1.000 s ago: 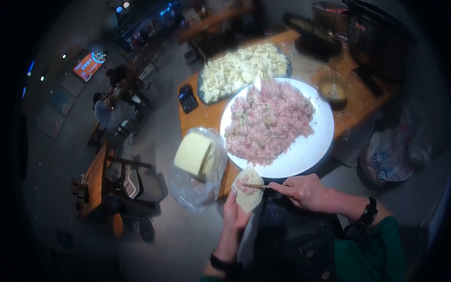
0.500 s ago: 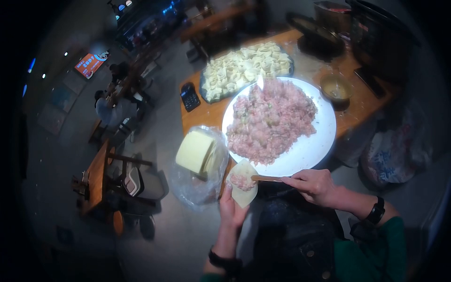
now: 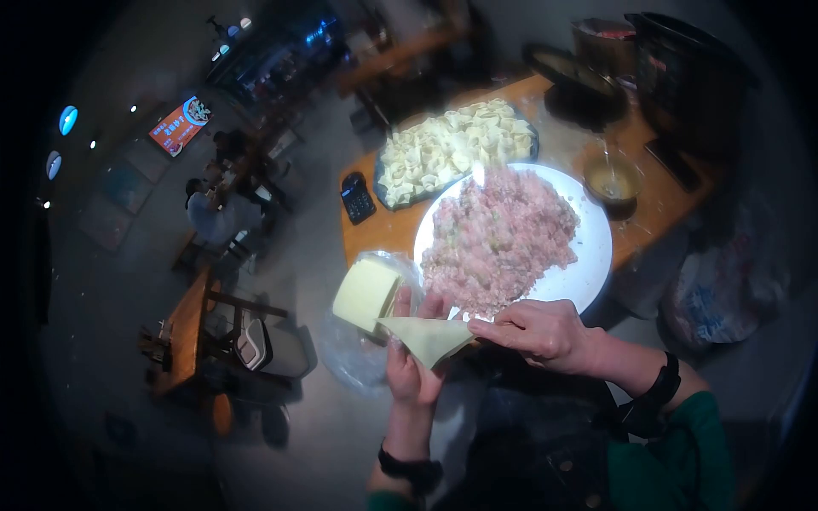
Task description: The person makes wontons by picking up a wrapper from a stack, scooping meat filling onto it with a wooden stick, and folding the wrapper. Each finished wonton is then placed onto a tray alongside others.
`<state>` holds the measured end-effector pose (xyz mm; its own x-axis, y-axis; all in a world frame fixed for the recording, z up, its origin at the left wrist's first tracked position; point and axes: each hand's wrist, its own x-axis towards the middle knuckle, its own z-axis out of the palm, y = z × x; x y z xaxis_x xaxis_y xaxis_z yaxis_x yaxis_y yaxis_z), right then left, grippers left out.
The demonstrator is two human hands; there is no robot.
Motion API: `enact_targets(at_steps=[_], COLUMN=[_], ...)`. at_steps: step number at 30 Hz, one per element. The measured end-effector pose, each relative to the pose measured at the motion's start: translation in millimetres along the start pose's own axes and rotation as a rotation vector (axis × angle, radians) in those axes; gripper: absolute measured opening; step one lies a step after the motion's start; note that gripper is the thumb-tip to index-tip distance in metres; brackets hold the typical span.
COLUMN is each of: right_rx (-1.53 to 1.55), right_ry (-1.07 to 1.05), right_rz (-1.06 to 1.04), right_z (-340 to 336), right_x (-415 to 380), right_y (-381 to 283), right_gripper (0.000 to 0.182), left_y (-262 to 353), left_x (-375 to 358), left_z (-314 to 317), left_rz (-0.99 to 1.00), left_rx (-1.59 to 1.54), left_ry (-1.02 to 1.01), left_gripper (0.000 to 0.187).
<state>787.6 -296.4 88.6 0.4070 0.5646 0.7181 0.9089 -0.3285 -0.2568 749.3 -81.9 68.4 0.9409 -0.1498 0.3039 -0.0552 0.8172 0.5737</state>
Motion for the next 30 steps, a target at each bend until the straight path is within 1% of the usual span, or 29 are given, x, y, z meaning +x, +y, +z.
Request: enact_targets(at_steps=[1,3,4,5,7,8,10,11,13,14,16,17,18,19,20,21,22,23,24,25,26,27,28,29,30], right_rx=[-0.001,-0.039,-0.039,-0.060,-0.081,-0.072,-0.065,-0.095,-0.134,-0.106,-0.102,-0.113,-0.123,-0.175,-0.278,-0.328,-0.393,-0.473,-0.590,-0.715,-0.785,-0.781,-0.831,-0.875,-0.852], right_ry=[0.003,0.081,0.081,0.089,0.097,0.076,0.058,0.033,0.011,0.056,0.108,0.034,-0.040,-0.049,-0.085,-0.028,-0.010,0.070,0.008,-0.055,-0.049,-0.049,-0.148,-0.249,-0.247], right_rz=[-0.003,-0.037,-0.037,-0.045,-0.053,-0.033,-0.009,-0.003,0.008,0.039,0.079,0.111,0.143,0.148,0.214,0.283,0.406,0.444,0.543,0.542,0.513,0.514,0.500,0.480,0.502], right_z=[-0.7,-2.4,-2.8,-3.1,-2.7,-0.4,3.0,3.9,9.3,14.3,5.7,-5.7,-18.2,-32.4,-49.9,-63.1,-81.4,-92.3,-106.9,-119.0,-124.7,-130.5,-134.2,-131.7,-130.6], right_x=[2.1,4.4,4.7,4.8,2.3,-1.3,-7.3,-10.0,-18.4,-25.8,-37.7,-45.4,-53.8,-60.8,-66.9,-71.1,-67.0,-69.5,-71.9,-72.4,-73.9,-78.7,-81.2,-85.9,-77.9], right_y=[0.3,1.8,2.0,2.1,2.9,3.9,3.6,2.7,3.3,6.2,14.8,22.7,31.9,45.7,59.1,76.4,86.0,106.7,123.4,140.0,157.5,176.2,192.0,203.4,197.0], right_gripper=[0.054,0.049,0.049,0.047,0.045,0.043,0.042,0.042,0.043,0.042,0.041,0.040,0.038,0.034,0.031,0.026,0.023,0.022,0.020,0.020,0.018,0.018,0.015,0.013,0.012], left_y=[-1.1,-4.3,-4.6,-6.9,-11.6,-13.1,-15.6,-16.9,-19.3,-21.1,-25.0,-25.0,-23.1,-21.3,-20.6,-20.8,-20.7,-20.8,-24.2,-28.4,-32.9,-36.7,-38.2,-40.4,-42.0], left_x=[-0.8,-2.2,-2.0,-1.6,-1.4,-1.1,0.1,0.5,2.2,3.5,5.8,7.7,9.4,10.9,12.4,13.6,14.0,13.8,13.3,13.2,13.0,12.4,12.6,11.9,10.5], left_z=[0.8,2.3,8.1,8.4,8.9,9.5,11.1,13.7,19.9,19.5,15.8,12.9,9.0,5.1,1.6,-0.3,-1.9,-3.6,-4.9,-7.2,-9.8,-10.9,-6.0,-7.2,-10.7], left_rz=[0.002,0.001,-0.007,-0.008,0.097,0.094,0.136,0.132,0.067,0.060,0.010,-0.001,0.012,0.027,0.042,0.038,0.015,-0.008,-0.020,-0.021,-0.031,-0.042,-0.035,-0.032,-0.043], left_rx=[0.002,0.074,0.096,0.096,-0.050,-0.050,0.171,0.170,0.302,0.298,0.308,0.302,0.317,0.332,0.330,0.329,0.312,0.297,0.290,0.293,0.322,0.351,0.378,0.382,0.452], left_ry=[-0.003,0.086,0.153,0.153,-0.009,-0.009,0.014,0.011,0.199,0.188,0.383,0.362,0.445,0.529,0.557,0.545,0.557,0.573,0.583,0.582,0.552,0.524,0.489,0.505,0.450], left_gripper=[0.052,0.055,0.059,0.059,0.061,0.061,0.063,0.063,0.062,0.062,0.058,0.058,0.056,0.055,0.050,0.050,0.045,0.041,0.039,0.039,0.039,0.038,0.036,0.036,0.035])
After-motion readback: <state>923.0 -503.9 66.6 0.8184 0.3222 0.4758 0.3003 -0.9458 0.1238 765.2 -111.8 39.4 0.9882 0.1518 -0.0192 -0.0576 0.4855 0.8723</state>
